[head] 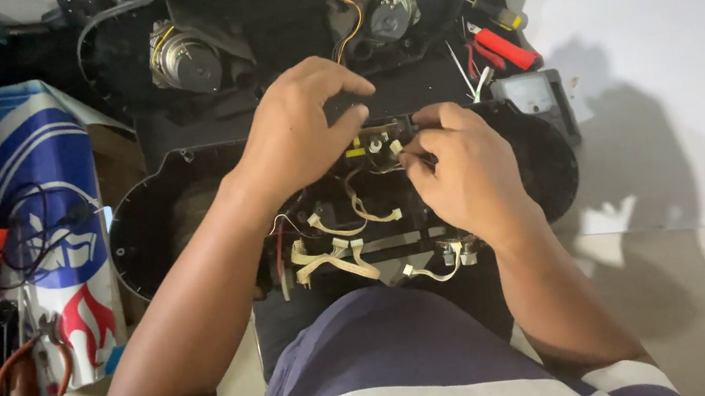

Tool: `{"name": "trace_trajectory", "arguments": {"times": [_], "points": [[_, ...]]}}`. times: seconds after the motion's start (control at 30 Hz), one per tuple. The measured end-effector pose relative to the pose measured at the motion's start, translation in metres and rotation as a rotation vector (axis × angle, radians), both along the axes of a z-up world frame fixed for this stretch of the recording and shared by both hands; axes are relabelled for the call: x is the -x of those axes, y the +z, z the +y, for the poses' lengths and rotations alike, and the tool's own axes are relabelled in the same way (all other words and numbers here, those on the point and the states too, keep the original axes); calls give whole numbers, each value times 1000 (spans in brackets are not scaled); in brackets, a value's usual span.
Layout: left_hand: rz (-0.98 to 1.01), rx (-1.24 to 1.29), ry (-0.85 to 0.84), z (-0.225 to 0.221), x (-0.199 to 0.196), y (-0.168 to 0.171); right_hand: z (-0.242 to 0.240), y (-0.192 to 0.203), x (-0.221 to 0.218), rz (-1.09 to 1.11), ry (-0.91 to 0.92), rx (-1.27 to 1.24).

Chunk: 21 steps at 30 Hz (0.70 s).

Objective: Adjusting internal wiring and repositioning a circuit board inside an electronic device housing.

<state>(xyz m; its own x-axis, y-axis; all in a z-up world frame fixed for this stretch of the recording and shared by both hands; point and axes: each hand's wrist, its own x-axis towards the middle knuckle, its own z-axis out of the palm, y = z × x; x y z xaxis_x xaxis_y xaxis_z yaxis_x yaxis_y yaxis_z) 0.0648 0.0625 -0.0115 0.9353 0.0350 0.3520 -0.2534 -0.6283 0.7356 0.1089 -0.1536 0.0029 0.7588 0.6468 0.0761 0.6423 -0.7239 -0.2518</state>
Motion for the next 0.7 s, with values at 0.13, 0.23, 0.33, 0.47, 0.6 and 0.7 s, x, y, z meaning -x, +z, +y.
{"name": "trace_trajectory", "arguments": {"times": [0.13, 0.23, 0.33, 0.47, 0.6, 0.7], "points": [[328, -142, 0, -4, -3, -27, 9, 10, 3, -83, 16, 102], [390, -150, -2, -14, -3, -26, 13, 12, 0, -90, 47, 196], [417, -167, -1, -7, -9, -31, 23, 15, -5, -105, 71, 276], [454, -176, 36, -10, -13, -35, 27, 10, -3, -93, 98, 327], [438, -193, 43, -11, -12, -36, 39, 16, 1, -74, 74, 390], [448, -176, 38, -8, -16, -39, 51, 19, 1, -49, 46, 467]]}}
